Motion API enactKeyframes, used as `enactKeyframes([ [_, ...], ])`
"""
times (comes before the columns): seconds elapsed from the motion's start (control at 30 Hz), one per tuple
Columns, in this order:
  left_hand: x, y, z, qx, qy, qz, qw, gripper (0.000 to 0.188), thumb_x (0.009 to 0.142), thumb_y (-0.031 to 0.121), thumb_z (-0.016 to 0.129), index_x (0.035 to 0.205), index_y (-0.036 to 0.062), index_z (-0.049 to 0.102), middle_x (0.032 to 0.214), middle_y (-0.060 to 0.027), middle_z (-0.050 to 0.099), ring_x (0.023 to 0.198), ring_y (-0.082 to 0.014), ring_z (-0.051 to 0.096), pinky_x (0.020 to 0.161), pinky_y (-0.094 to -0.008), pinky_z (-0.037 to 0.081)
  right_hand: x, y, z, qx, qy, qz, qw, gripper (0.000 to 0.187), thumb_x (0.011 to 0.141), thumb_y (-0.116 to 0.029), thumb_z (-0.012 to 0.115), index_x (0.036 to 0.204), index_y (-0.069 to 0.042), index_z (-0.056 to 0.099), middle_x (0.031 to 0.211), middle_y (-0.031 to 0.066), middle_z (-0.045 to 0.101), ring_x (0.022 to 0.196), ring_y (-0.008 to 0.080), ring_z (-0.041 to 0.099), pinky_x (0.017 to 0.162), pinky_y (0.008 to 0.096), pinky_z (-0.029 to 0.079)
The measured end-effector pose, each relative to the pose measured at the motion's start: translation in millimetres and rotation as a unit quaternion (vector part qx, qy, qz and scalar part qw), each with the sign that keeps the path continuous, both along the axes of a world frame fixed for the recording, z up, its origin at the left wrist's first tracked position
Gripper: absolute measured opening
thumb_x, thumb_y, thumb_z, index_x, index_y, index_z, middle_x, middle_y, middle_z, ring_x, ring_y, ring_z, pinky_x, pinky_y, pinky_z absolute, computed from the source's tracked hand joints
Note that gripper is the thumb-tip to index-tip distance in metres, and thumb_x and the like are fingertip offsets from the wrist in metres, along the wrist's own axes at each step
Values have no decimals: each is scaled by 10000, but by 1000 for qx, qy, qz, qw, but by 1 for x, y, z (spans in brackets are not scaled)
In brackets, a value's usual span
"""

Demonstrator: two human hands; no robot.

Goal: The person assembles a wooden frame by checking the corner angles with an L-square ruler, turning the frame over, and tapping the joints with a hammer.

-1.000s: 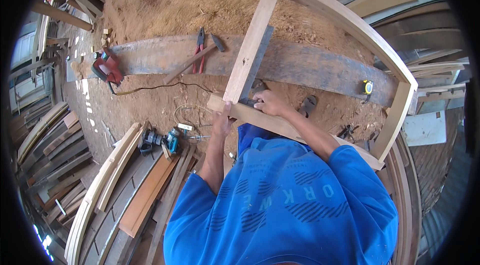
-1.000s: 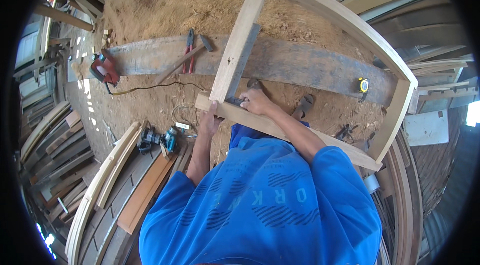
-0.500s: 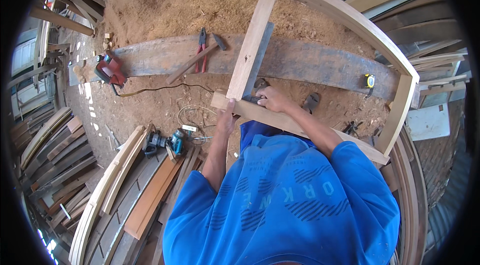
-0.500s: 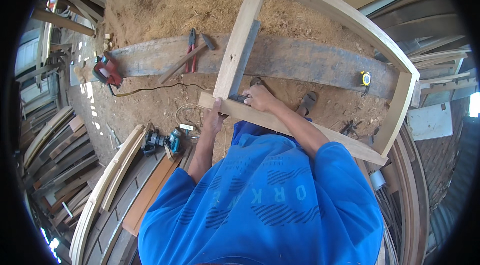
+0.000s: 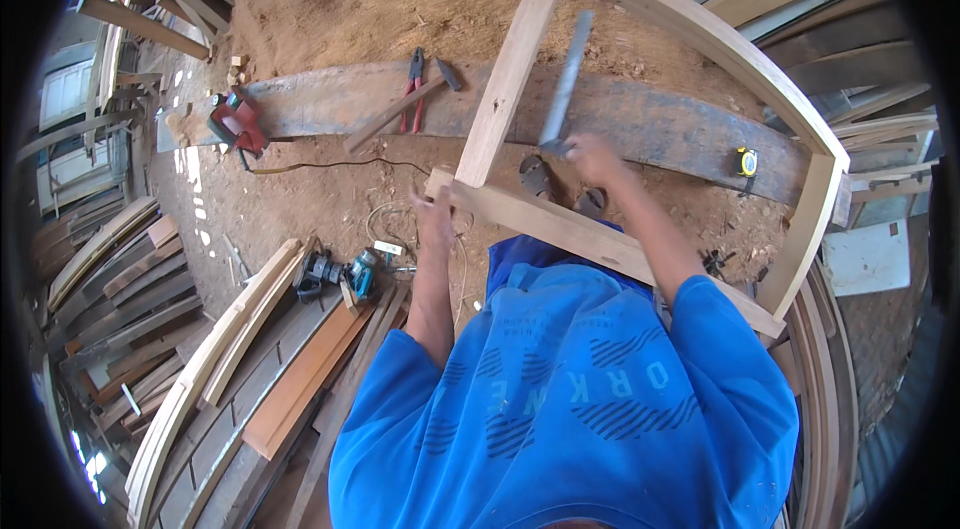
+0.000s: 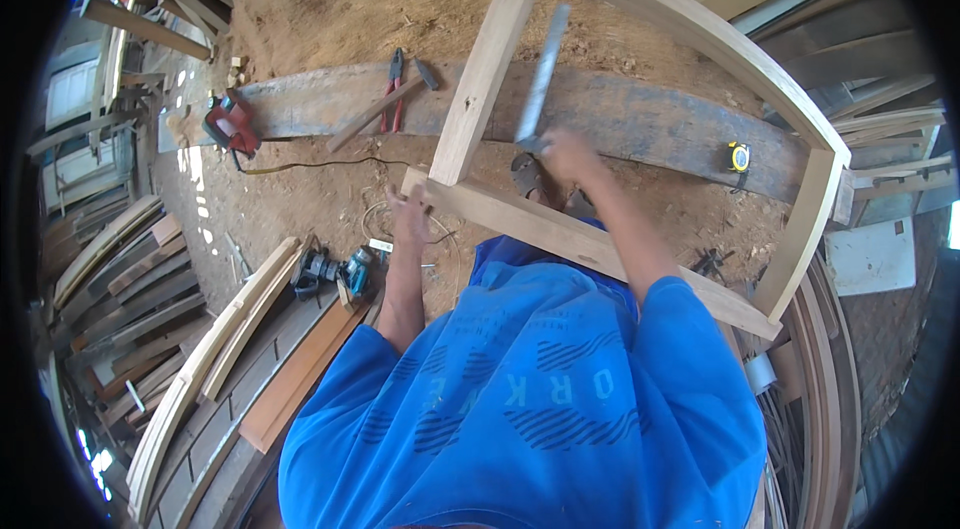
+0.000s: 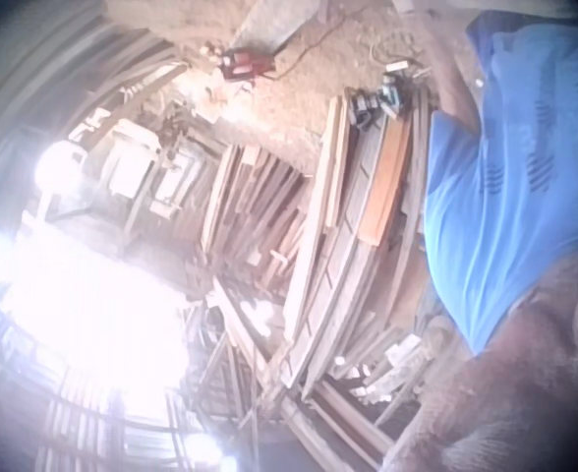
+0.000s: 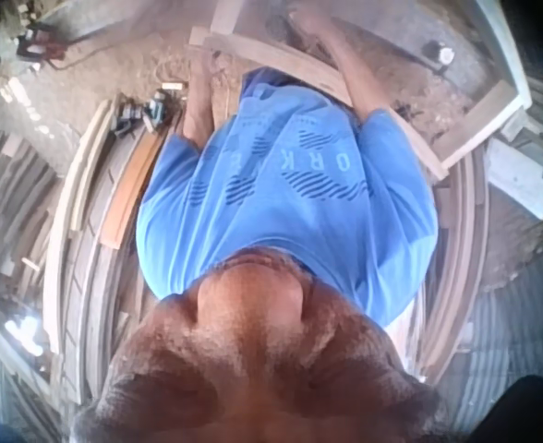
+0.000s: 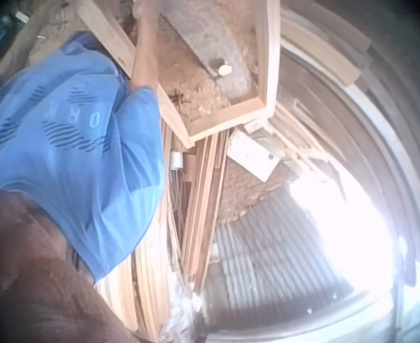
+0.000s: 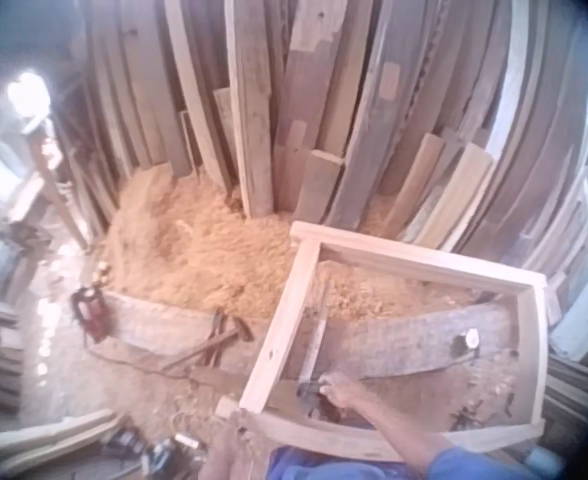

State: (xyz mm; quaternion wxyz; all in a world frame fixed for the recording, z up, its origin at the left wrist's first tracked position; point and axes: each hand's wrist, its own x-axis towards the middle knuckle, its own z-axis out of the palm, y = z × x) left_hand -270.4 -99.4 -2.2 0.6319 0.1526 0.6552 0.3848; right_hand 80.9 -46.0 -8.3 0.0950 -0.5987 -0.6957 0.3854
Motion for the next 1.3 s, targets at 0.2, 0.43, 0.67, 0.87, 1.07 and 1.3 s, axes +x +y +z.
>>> enactKeyframes([
  [0.2,-19,35,56,124,408,-56,903,841,883,248,737,1499,-77,266,1502,-271,384,1382,-378,409,1151,-422,333,58,4,-6,-10,-201,-19,979,269,918,-185,629,1170,-102,671,1196,189,634,1160,375,590,962,499,487],
  [0.43,-66,120,55,189,627,-282,701,822,822,244,734,1472,-53,326,1418,-300,468,1350,-441,423,1132,-497,336,51,-25,-3,36,-218,-91,971,349,916,-208,644,1255,-128,617,1264,170,580,1237,387,519,1016,515,441],
  [0.67,-107,187,28,-2,662,-497,561,652,845,287,669,1415,63,445,1361,-265,555,1299,-432,499,1075,-519,395,27,-27,27,34,-214,-235,947,409,895,-224,669,1265,-68,597,1272,201,581,1238,402,512,1024,524,426],
  [0.87,-115,225,52,82,589,-575,561,315,838,255,634,1079,54,657,1004,-248,709,984,-421,683,881,-508,528,-15,-41,60,83,-201,-485,847,422,909,-246,656,1259,-19,595,1277,233,579,1170,430,534,1002,511,432],
  [1.07,-107,226,97,161,447,-581,661,309,833,283,650,1009,30,664,846,-205,709,805,-361,708,741,-438,548,-127,-18,122,240,36,-537,808,330,902,-190,651,1162,11,621,1125,223,644,1021,393,605,934,485,472],
  [1.3,12,156,132,260,63,-707,655,323,866,198,687,1106,-6,618,873,-122,674,775,-190,638,690,-354,525,-216,-3,168,246,468,-500,686,425,940,-215,650,1242,51,514,982,148,671,898,204,647,798,358,535],
])
